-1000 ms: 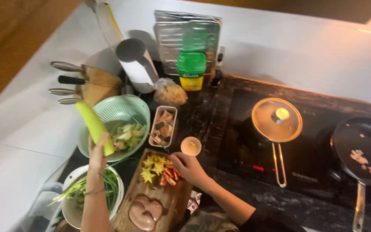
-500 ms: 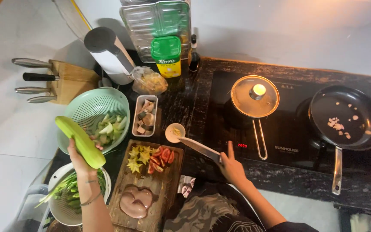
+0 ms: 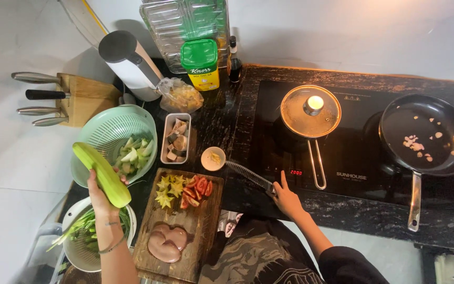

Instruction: Preparing various ingredients for a meal, including slicing tomatoes, star fruit, and peeling and slicing a cucumber on a cutting board.

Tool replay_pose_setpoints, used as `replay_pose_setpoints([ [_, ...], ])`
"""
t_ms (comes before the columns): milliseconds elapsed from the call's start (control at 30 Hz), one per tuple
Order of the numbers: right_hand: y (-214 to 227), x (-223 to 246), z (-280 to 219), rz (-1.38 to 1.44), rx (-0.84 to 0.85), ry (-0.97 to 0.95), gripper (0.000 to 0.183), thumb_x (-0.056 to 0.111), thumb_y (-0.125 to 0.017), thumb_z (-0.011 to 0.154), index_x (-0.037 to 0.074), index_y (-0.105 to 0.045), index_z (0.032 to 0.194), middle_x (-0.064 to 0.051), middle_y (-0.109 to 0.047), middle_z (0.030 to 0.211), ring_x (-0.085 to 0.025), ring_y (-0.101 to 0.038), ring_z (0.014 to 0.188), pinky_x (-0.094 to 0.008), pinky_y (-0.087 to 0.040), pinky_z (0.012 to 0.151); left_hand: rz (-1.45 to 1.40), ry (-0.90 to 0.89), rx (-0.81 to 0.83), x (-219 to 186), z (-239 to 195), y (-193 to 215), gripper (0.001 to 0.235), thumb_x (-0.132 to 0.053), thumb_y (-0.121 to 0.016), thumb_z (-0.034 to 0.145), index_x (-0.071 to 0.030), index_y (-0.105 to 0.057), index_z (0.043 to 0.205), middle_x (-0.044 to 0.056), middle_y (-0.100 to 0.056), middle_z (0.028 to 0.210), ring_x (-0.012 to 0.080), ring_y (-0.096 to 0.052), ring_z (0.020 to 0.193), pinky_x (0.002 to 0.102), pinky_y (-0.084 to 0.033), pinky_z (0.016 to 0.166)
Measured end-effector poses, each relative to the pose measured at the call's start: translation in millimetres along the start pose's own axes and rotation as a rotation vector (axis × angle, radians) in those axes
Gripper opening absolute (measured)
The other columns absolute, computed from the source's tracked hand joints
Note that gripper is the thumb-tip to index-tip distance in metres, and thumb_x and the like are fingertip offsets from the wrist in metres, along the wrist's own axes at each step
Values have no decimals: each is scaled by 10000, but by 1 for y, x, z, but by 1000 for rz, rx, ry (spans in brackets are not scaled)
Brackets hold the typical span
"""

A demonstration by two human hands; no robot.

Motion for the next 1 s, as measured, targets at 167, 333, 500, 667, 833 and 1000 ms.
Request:
replay_pose_setpoints([
  [167,-19,-21,12,77,6,-28,288,229,-679,885,118,-482,1064,-255,-207,1665,-473,-716,796,-471,-588,610,6,-33,1,-7,-10,0,539,-527,-373,1119,-47,-524,1312,137,-618,1076,272,-617,818,437,-534,722],
  [333,-7,-16,16,60,-5,-78,286,268,-682,916,115,-493,1066,-276,-211,1653,-490,-712,808,-485,-587,627,28,-27,11,-11,-13,3,519,-488,-344,1118,-49,-530,1324,152,-634,1097,289,-623,822,444,-532,729],
  [500,15,4,11,101,1,-126,302,376,-644,968,114,-508,1037,-292,-239,1639,-488,-719,809,-483,-599,630,8,-36,-9,-12,-19,0,500,-475,-401,1102,-41,-552,1300,153,-632,1083,288,-637,858,448,-541,749],
  [667,-8,-12,17,118,-92,-50,327,403,-642,955,109,-521,1033,-342,-275,1596,-547,-679,848,-511,-586,659,-141,-48,-25,-4,-17,12,509,-469,-570,1041,-35,-576,1305,160,-620,1067,303,-620,874,399,-523,762],
  [833,2,2,13,139,-18,-123,354,427,-633,968,100,-509,1021,-320,-194,1642,-549,-687,830,-525,-586,653,-169,-47,17,-18,-30,-17,542,-435,-582,963,-52,-534,1344,141,-616,1177,271,-599,924,377,-518,785],
  [1000,9,10,12,164,-32,-109,322,371,-636,945,91,-499,1024,-334,-145,1653,-560,-690,804,-528,-597,622,-159,-62,24,-15,-22,-17,547,-465,-495,1005,-54,-510,1366,144,-612,1220,258,-586,924,394,-521,783],
])
Point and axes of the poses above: each hand's wrist, its own z-axis towards the middle knuckle, its own y-axis out of the back of the hand, x = y × z, the point moved 3 cm from there along z, towards the middle knuckle
